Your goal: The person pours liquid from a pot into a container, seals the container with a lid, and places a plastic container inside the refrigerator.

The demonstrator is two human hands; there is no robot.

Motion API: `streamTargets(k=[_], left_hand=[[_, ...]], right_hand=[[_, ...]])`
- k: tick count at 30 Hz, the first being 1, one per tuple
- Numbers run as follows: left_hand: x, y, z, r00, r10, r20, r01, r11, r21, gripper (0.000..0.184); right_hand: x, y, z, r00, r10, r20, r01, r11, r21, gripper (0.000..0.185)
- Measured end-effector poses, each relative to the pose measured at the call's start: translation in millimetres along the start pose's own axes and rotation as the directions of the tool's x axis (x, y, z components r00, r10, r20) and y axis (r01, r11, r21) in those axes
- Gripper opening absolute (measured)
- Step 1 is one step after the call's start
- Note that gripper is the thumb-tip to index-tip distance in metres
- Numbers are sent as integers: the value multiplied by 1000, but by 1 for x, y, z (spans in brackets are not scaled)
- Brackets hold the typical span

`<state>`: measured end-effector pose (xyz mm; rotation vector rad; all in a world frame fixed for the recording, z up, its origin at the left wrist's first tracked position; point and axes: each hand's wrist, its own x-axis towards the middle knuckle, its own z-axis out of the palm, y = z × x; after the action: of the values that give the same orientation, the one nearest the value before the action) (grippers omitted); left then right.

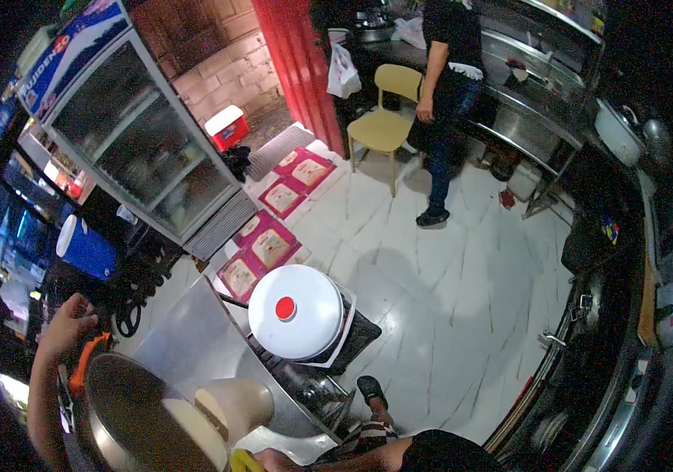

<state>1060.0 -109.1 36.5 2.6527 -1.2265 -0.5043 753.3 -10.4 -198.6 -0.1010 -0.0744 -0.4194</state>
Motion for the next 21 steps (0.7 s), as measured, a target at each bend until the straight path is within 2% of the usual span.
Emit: streamTargets(k=[3, 5, 6, 8, 9, 12, 14, 15, 17, 21], left_hand=[[1, -4, 0, 1000, 15, 8, -15, 1000, -5, 19], [-3, 7, -2, 999, -23, 27, 22, 999, 24, 20], [-4, 6, -1, 1000, -1, 15, 1, 1000, 14, 20], [-4, 4, 0, 1000, 17, 1, -17, 1000, 4, 21], [-4, 3, -1, 1000, 31, -2, -31, 999, 24, 21], [-6, 7, -3, 1000, 23, 0, -23, 998, 54, 22], [-8, 12, -4, 1000, 1, 3, -1, 998, 64, 23], [-9, 14, -5, 1000, -11, 16, 10, 998, 63, 23], [-9, 12, -6, 999, -24, 27, 23, 998, 62, 24], [-5, 3, -4, 1000, 24, 18, -25, 998, 65, 24]], right_hand=[[0, -2, 4, 998, 21, -53, -22, 1000, -3, 25], [6, -21, 24, 909, 267, -320, -306, 949, -79, 22], [5, -21, 21, 908, 273, -318, -312, 947, -79, 22], [5, -21, 15, 963, 169, -211, -216, 949, -228, 19], [4, -20, 15, 962, 172, -211, -220, 949, -228, 19], [8, -23, 22, 947, 208, -246, -254, 951, -175, 17], [9, -22, 22, 939, 236, -248, -253, 967, -37, 18], [8, -21, 20, 939, 238, -247, -255, 966, -37, 18], [5, -16, 12, 973, 150, -178, -186, 961, -205, 18], [2, -13, 3, 973, 158, -170, -198, 947, -253, 19]])
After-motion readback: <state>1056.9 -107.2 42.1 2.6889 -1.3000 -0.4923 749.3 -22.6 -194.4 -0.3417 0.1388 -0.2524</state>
